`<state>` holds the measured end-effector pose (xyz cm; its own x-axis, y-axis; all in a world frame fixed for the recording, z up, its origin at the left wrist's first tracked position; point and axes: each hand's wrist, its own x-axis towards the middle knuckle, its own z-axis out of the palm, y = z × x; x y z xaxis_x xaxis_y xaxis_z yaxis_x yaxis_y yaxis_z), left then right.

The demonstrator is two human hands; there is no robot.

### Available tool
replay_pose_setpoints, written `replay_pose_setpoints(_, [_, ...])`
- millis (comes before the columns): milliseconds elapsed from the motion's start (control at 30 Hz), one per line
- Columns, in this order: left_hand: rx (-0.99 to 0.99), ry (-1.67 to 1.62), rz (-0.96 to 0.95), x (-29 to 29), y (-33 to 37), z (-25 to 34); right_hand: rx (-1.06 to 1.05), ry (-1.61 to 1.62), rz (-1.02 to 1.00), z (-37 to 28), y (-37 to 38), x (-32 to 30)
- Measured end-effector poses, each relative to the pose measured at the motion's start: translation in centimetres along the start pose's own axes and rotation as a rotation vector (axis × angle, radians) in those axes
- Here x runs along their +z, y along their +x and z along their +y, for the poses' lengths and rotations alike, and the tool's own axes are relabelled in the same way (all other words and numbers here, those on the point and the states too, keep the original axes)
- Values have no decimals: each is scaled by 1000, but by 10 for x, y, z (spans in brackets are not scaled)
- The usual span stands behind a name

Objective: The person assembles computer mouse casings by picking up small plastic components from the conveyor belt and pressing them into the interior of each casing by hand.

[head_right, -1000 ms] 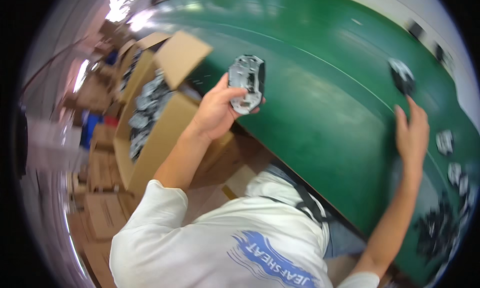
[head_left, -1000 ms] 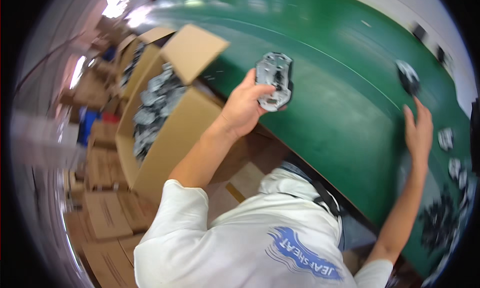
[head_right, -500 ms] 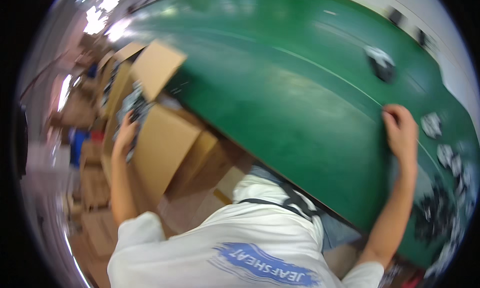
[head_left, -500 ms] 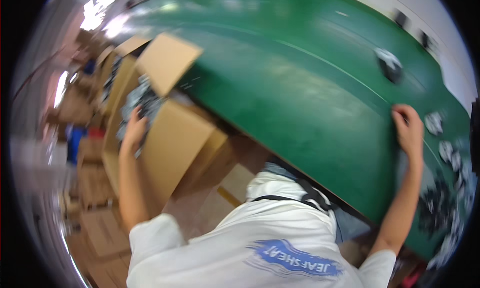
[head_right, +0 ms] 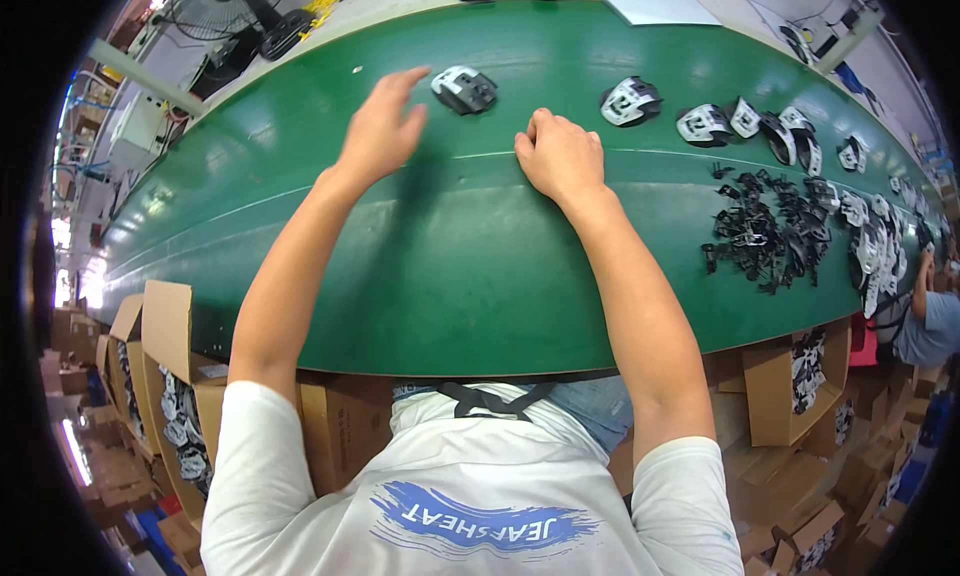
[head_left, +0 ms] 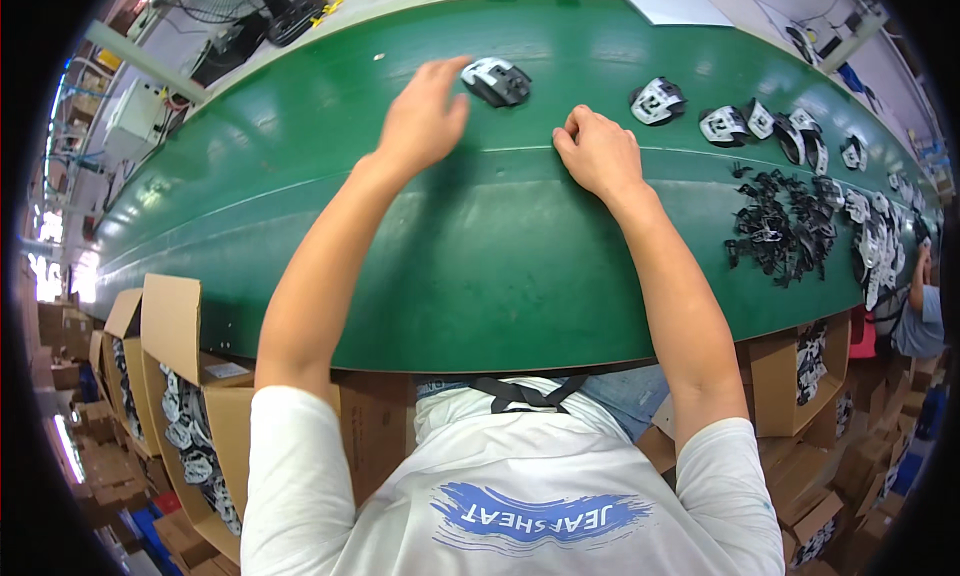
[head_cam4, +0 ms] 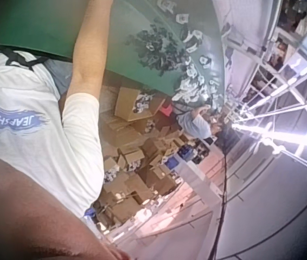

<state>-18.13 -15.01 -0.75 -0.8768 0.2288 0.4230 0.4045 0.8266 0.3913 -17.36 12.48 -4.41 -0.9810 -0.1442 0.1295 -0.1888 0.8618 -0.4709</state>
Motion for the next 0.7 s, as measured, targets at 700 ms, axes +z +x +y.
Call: replay_pose_setpoints(700, [-603,-1992,-246,-20,-99,70,-77,441,32,43,-130,-51])
